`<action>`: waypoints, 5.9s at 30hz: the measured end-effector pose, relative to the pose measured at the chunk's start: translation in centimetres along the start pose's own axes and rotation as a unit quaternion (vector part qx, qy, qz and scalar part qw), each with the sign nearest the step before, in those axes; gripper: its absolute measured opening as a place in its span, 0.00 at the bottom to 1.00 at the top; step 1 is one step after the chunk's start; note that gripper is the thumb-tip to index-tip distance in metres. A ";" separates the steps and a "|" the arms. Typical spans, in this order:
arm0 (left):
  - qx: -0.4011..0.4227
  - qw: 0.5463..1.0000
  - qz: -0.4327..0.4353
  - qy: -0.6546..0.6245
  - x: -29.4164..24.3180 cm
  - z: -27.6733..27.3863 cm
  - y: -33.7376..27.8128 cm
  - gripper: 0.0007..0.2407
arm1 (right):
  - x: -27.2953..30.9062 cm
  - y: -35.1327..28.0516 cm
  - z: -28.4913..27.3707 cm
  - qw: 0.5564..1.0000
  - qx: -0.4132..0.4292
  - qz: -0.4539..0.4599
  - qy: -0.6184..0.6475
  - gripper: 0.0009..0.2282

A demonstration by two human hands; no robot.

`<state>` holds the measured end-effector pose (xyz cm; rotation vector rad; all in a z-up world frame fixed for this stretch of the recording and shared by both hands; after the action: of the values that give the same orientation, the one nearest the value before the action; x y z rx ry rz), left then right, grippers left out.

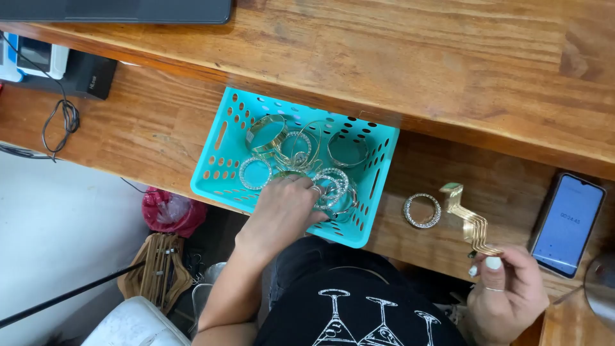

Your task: A person is removing tags or stickers from various bracelets and bangles and sorting them into a blue plastic basket on a wooden table.

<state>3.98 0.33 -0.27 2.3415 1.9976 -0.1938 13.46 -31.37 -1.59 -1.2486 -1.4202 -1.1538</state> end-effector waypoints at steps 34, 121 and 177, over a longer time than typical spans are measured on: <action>-0.277 0.930 -0.086 -0.225 -0.2 -8.3 -7.1 0.16 | -4.2 4.7 5.1 0.820 0.256 -0.065 -0.508 0.17; -0.213 0.915 0.187 -0.286 3.7 -7.1 -0.7 0.26 | 2.3 1.2 3.6 0.945 0.185 -0.219 -0.155 0.11; -0.269 0.929 0.155 -0.201 -4.4 -6.0 0.4 0.18 | 3.8 2.3 5.1 0.900 0.157 -0.266 -0.306 0.15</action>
<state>4.08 -3.33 6.28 2.0126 1.2693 -0.0822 15.14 -25.63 1.47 -1.0562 -2.4294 -0.8286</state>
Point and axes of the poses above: each hand's wrist, its own y-axis towards the middle knuckle, its own z-axis out of the palm, x = y × z, the point moved 4 cm from there along y, towards the middle knuckle, and after that the axes turned 14 degrees about z, right-handed, at the moved point
